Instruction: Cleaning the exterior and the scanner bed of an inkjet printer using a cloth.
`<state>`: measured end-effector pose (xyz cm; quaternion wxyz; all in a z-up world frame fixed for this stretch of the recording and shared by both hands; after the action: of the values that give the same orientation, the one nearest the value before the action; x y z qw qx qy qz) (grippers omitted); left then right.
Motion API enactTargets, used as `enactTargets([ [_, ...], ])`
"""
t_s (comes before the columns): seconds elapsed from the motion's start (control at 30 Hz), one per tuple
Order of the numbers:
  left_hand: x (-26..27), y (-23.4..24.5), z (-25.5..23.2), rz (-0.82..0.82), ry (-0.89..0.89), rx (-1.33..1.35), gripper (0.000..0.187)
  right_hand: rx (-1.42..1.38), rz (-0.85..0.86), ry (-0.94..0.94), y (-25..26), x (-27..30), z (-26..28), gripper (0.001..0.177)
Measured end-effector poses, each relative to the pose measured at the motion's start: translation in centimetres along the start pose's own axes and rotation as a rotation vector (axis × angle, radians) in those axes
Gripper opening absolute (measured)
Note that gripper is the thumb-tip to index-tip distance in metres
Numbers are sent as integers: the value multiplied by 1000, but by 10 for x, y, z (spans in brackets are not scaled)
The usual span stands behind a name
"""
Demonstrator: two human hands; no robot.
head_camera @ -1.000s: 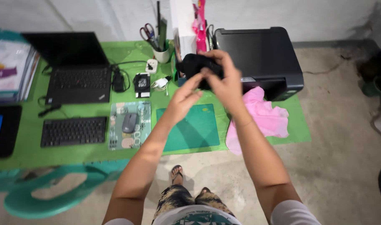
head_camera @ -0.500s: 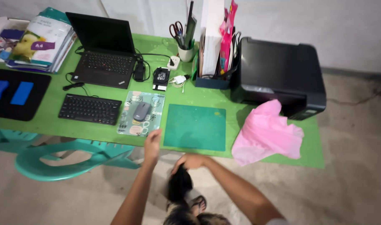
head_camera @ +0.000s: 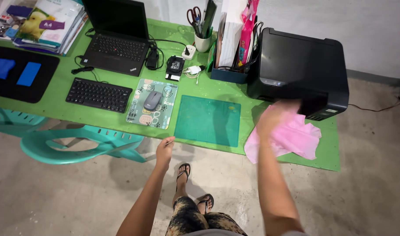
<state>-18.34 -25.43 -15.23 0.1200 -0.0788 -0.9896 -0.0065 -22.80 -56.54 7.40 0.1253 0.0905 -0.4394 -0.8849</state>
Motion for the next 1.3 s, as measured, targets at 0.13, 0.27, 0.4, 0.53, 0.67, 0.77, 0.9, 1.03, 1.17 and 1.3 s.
enactTargets([
  [0.13,11,3,23,-14,32,-24,24,-127,631,-60,-226,106,-87,49],
  [0.27,6,-2,64,7,61,40,26,-259,797,-42,-308,108,-69,52],
  [0.4,3,-13,84,47,-68,-316,39,-310,381,-114,-216,39,-111,51],
  [0.53,-17,-30,71,60,-80,-330,48,-180,-216,-92,60,25,10,46],
  [0.67,-28,-46,84,127,166,-118,59,-104,-1033,-4,190,99,69,39],
  [0.77,-51,-71,94,193,107,-20,68,42,-1022,-201,98,100,-54,32],
  [0.9,-47,-100,115,265,297,231,77,559,419,-742,-202,124,-232,58],
  [1.03,-55,-102,103,333,337,279,79,-385,602,-242,-297,145,-110,29],
  [1.17,-37,-91,106,319,455,311,85,-298,247,-285,-247,113,-100,39],
  [1.3,-52,-91,125,253,503,464,81,-303,-200,-627,-169,87,-157,56],
])
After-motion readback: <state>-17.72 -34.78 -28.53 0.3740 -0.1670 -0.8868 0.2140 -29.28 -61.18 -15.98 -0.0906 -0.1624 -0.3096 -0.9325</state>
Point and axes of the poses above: each hand's wrist, its own x-axis away from the middle knuckle, its own y-axis out of the back of the hand, z = x × y, the point moved 9 cm from there along -x, towards the middle knuckle, and after that the axes turned 10 degrees about z, right-handed, at the moved point
